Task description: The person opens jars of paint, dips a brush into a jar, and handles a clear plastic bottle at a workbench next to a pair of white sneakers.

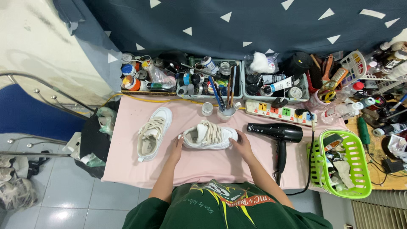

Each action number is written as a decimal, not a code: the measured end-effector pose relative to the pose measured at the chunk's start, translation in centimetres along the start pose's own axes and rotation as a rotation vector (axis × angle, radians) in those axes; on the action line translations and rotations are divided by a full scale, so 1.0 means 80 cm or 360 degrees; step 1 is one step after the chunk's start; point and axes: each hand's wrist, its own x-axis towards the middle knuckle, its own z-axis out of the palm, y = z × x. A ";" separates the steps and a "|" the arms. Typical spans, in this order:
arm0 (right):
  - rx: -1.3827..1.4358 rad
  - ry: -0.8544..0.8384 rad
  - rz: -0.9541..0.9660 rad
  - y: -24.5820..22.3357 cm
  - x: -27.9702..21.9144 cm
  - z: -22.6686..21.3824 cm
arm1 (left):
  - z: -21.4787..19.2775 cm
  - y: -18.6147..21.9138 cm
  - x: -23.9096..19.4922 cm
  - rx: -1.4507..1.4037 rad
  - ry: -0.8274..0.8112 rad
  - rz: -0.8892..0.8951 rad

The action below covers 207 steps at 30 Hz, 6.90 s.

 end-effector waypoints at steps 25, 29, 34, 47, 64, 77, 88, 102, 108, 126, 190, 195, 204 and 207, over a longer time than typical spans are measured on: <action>0.0463 -0.0557 0.0572 -0.091 -0.053 0.178 | -0.007 -0.029 -0.153 0.0119 0.0588 0.0146; 0.0377 -0.0596 0.0585 -0.099 -0.022 0.190 | -0.073 -0.013 -0.143 0.0696 0.0688 0.0387; 0.0348 -0.0756 0.0666 -0.106 0.001 0.192 | -0.109 0.003 -0.062 0.1434 0.0852 0.0439; 0.0265 -0.1059 0.0704 -0.060 0.043 0.283 | -0.185 0.089 -0.036 0.1502 0.1055 0.0613; 0.0349 -0.1173 0.0536 -0.033 0.047 0.235 | -0.096 0.181 -0.042 0.1529 0.0304 0.1043; 0.0217 -0.0523 0.0413 -0.005 0.007 -0.004 | -0.021 0.093 -0.007 0.1587 -0.0812 0.1475; 0.0148 -0.0350 -0.0513 0.079 0.015 -0.030 | 0.032 0.002 0.039 0.1664 -0.0763 0.1983; -0.0091 -0.0256 -0.0796 0.102 0.018 -0.031 | 0.056 0.080 0.059 0.1883 -0.1293 0.0980; 0.0195 -0.0268 -0.0332 0.081 0.000 -0.024 | 0.051 0.066 0.052 0.1777 -0.1231 0.1119; -0.0071 -0.0161 -0.0636 0.111 0.012 -0.034 | 0.050 0.057 0.041 0.1805 -0.1120 0.1285; -0.0560 -0.0485 -0.1139 -0.010 0.029 0.078 | 0.024 0.030 0.051 0.1276 -0.0501 0.0830; -0.0545 0.0369 -0.1292 -0.032 0.078 0.016 | 0.038 0.023 0.051 0.1174 -0.0274 0.0551; -0.1082 -0.0139 -0.1704 -0.071 0.143 -0.007 | 0.073 -0.014 0.094 0.0600 -0.0537 0.0276; -0.0940 0.0140 -0.1634 -0.055 0.163 -0.018 | 0.066 0.009 0.060 0.1079 -0.0379 0.0583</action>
